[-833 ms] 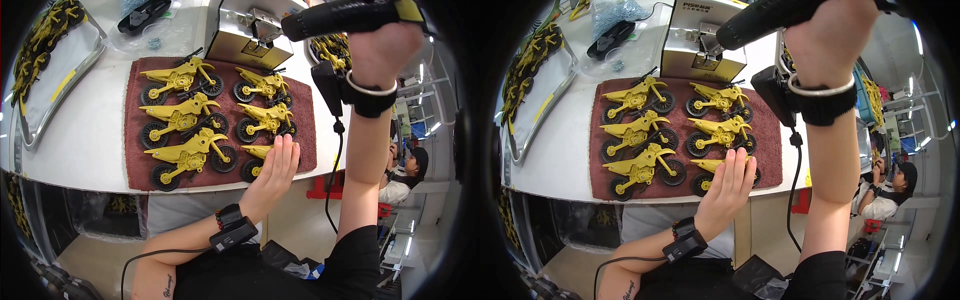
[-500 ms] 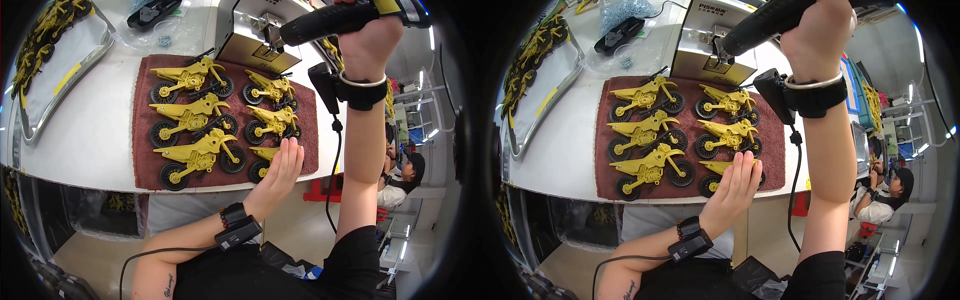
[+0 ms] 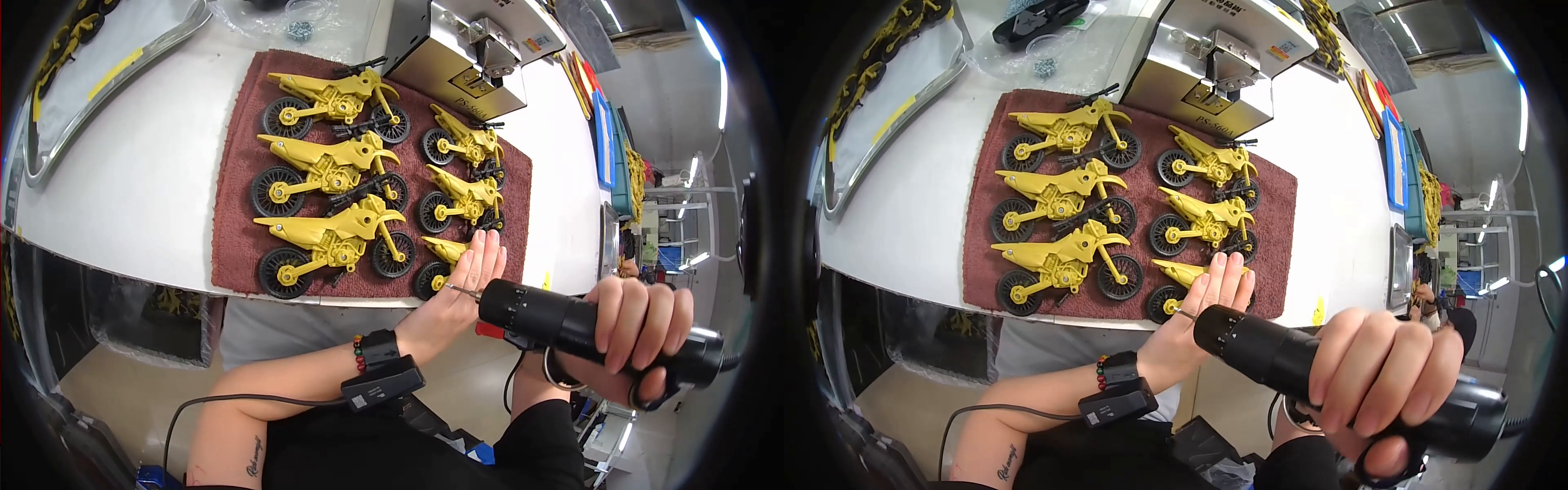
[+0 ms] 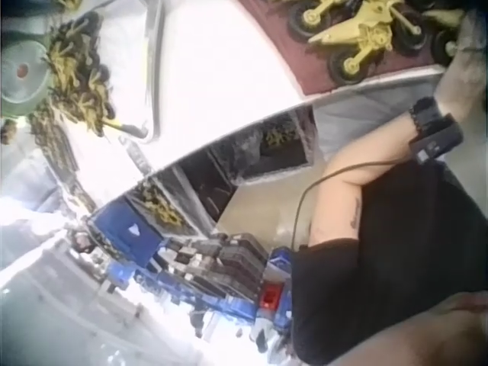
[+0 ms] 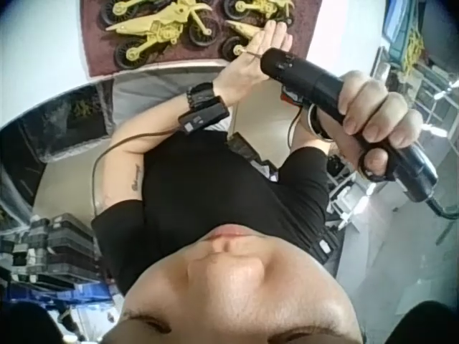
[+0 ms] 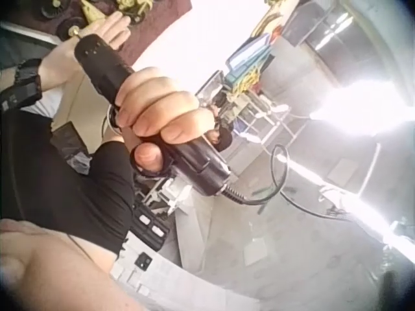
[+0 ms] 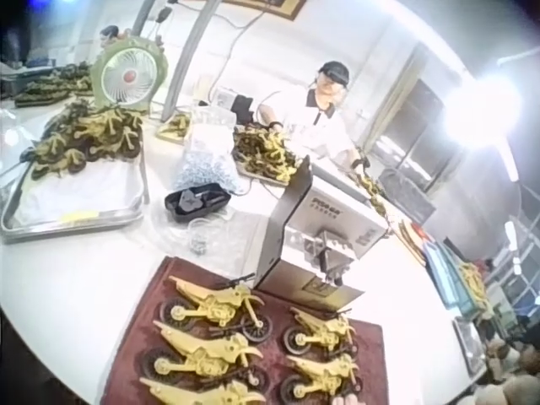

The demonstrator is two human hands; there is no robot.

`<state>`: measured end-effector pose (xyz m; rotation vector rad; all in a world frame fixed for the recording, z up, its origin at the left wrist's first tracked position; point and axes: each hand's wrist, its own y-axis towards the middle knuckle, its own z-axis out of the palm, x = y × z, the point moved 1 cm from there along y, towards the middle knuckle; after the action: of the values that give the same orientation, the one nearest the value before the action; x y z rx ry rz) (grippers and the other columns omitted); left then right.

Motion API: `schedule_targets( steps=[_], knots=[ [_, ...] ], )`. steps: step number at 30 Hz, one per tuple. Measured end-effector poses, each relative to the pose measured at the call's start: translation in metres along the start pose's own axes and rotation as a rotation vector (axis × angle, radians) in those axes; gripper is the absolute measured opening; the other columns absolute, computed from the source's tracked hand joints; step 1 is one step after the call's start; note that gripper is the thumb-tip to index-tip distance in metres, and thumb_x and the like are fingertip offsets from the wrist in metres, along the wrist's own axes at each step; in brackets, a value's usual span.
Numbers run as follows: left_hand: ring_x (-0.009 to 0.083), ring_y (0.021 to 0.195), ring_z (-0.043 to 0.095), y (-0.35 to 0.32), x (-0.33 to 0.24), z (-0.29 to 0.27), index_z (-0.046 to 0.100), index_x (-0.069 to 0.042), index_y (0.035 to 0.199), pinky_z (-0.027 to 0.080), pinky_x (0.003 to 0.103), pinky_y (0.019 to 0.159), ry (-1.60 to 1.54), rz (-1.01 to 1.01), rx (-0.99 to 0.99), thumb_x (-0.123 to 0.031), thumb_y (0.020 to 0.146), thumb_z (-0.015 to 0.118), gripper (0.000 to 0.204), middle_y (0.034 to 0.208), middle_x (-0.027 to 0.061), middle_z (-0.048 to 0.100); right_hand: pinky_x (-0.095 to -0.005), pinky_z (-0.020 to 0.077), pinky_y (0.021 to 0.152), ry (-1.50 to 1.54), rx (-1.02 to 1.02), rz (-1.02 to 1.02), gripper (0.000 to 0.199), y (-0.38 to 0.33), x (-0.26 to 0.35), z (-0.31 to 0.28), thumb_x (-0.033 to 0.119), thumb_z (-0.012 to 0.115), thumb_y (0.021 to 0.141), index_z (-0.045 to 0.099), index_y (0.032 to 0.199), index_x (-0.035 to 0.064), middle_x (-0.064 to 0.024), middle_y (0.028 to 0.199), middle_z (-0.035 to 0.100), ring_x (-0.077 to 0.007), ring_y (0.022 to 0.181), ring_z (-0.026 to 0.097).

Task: Assembling small yellow toy motorcycles using an electric screwdriver.

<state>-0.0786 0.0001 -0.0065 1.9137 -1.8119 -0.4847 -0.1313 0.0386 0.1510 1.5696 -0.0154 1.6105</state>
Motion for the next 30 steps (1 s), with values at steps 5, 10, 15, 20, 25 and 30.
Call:
schedule_targets(
  steps=[5, 10, 15, 20, 25, 30],
  knots=[
    [0.0271, 0.121, 0.042, 0.000, -0.002, 0.000, 0.042, -0.004, 0.128, 0.023, 0.040, 0.105, -0.002, -0.008, -0.014, -0.024, 0.088, 0.033, 0.045, 0.130, 0.0151, 0.044, -0.0230, 0.0439, 0.052, 0.024, 0.032, -0.060, 0.025, -0.007, -0.008, 0.000, 0.005, 0.066, 0.067, 0.046, 0.082, 0.0080, -0.0018, 0.067, 0.053, -0.0114, 0.052, 0.052],
    [0.0270, 0.121, 0.043, -0.001, -0.003, 0.001, 0.042, -0.002, 0.127, 0.024, 0.040, 0.104, -0.052, -0.020, -0.001, -0.023, 0.089, 0.032, 0.045, 0.130, 0.0159, 0.045, -0.0239, 0.0457, 0.052, -0.025, 0.061, -0.047, 0.026, -0.012, -0.017, -0.001, 0.006, 0.068, 0.067, 0.047, 0.081, 0.0081, -0.0024, 0.067, 0.054, -0.0124, 0.053, 0.054],
    [0.0272, 0.121, 0.042, 0.000, -0.006, 0.004, 0.042, -0.002, 0.127, 0.025, 0.039, 0.104, -0.075, -0.051, -0.026, -0.022, 0.089, 0.031, 0.045, 0.131, 0.0164, 0.044, -0.0232, 0.0473, 0.052, -0.079, 0.203, 0.005, 0.026, -0.007, -0.015, -0.004, 0.006, 0.070, 0.067, 0.049, 0.080, 0.0082, -0.0024, 0.067, 0.056, -0.0123, 0.053, 0.055],
    [0.0273, 0.122, 0.042, -0.001, -0.003, 0.003, 0.041, -0.002, 0.128, 0.025, 0.038, 0.104, -0.061, -0.027, -0.007, -0.022, 0.089, 0.031, 0.045, 0.131, 0.0166, 0.044, -0.0225, 0.0478, 0.052, -0.099, 0.296, 0.033, 0.025, -0.003, -0.016, -0.004, 0.007, 0.071, 0.068, 0.049, 0.080, 0.0089, -0.0020, 0.067, 0.056, -0.0116, 0.053, 0.056],
    [0.0300, 0.123, 0.039, -0.001, -0.005, 0.002, 0.035, 0.002, 0.131, 0.024, 0.039, 0.106, -0.003, -0.010, 0.003, -0.027, 0.087, 0.031, 0.052, 0.133, 0.0171, 0.040, -0.0208, 0.0454, 0.052, 0.115, 0.140, -0.080, 0.023, 0.019, 0.008, -0.002, 0.002, 0.064, 0.064, 0.047, 0.078, 0.0083, 0.0003, 0.063, 0.052, -0.0104, 0.051, 0.053],
    [0.0301, 0.124, 0.039, -0.001, -0.001, 0.001, 0.034, 0.004, 0.130, 0.025, 0.038, 0.106, 0.001, 0.036, 0.028, -0.024, 0.087, 0.030, 0.051, 0.133, 0.0184, 0.039, -0.0238, 0.0352, 0.068, 0.085, 0.068, -0.141, 0.027, 0.096, 0.023, -0.040, 0.030, 0.060, 0.058, 0.044, 0.070, 0.0122, 0.0022, 0.068, 0.046, -0.0073, 0.061, 0.044]
  ],
)
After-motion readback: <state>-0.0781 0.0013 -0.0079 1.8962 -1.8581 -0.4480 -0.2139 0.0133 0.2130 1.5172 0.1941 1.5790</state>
